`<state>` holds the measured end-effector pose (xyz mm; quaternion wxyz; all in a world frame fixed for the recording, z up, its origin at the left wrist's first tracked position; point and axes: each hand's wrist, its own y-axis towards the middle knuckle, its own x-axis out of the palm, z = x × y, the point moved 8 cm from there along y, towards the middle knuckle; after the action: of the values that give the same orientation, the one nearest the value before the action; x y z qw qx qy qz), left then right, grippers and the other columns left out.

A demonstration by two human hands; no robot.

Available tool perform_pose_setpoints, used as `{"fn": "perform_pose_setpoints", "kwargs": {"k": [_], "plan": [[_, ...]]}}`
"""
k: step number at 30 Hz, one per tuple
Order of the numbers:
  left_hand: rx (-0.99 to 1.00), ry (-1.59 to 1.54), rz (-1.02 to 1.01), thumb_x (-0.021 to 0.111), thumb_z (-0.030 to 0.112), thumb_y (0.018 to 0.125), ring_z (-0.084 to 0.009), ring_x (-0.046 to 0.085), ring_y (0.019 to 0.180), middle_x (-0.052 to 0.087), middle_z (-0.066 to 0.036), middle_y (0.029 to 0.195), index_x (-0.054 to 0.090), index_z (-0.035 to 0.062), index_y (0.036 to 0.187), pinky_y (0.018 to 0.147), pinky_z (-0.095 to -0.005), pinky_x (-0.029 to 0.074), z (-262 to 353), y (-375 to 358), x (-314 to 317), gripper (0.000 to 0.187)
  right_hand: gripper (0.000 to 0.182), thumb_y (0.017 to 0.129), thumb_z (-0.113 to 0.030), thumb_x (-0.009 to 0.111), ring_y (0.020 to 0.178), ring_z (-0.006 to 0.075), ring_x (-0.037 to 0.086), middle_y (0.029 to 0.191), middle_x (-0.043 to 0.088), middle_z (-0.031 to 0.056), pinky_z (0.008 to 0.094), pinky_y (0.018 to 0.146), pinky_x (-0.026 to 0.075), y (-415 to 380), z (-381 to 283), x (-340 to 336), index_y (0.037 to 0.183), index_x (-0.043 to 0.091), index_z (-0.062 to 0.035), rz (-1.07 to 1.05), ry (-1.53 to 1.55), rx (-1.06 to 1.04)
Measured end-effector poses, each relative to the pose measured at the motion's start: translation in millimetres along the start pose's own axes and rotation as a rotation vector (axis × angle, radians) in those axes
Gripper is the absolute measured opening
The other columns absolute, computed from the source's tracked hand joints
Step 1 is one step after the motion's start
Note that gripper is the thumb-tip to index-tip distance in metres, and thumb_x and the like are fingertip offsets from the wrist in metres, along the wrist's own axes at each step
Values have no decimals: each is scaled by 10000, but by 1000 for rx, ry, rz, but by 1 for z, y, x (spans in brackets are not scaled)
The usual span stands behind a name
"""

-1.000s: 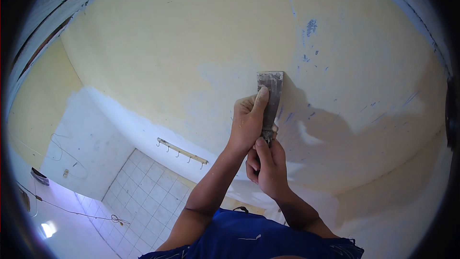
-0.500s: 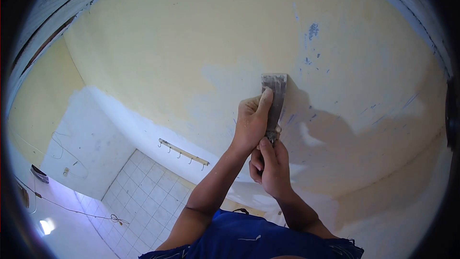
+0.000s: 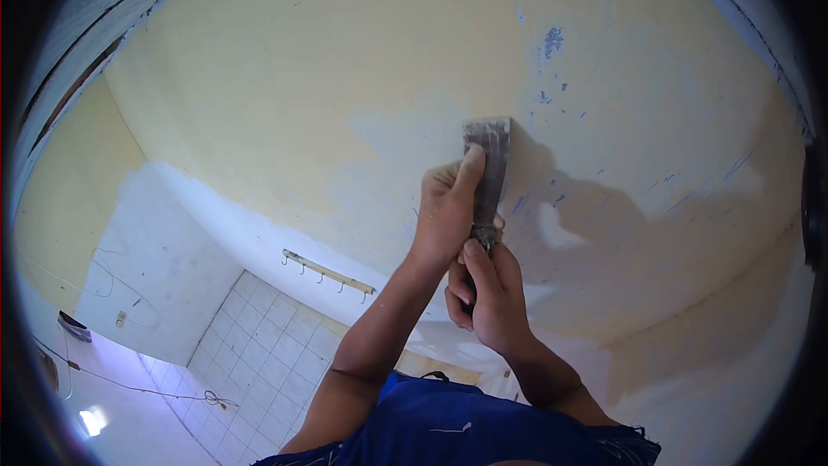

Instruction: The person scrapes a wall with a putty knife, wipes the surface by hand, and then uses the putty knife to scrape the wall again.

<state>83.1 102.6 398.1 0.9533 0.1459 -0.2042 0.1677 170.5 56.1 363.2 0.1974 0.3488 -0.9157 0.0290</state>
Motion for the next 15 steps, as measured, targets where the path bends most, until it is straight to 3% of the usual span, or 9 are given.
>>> {"fn": "perform_pose_setpoints", "kwargs": {"k": [5,10,15], "plan": [[34,-58,-10,524,374,1029,-109,555,382,529,-35,490,543,88,692,354,-238,434,33,8,2,442,258,1072,-280,390,360,95,345,587,365,-2,255,327,256,13,-25,21,917,396,-74,-81,-71,-109],[-28,-20,-2,524,375,1031,-113,554,381,538,-14,522,556,87,705,348,-247,430,-9,-4,-6,436,260,1075,-270,383,360,93,342,586,365,-4,247,328,256,0,3,1,910,390,-69,22,-70,-55],[26,-24,-9,502,398,1036,-119,552,411,558,-36,542,565,58,699,365,-264,427,17,11,-3,482,258,1074,-264,385,363,95,348,599,375,3,249,332,266,9,-17,13,907,388,-68,21,-68,-55]]}}
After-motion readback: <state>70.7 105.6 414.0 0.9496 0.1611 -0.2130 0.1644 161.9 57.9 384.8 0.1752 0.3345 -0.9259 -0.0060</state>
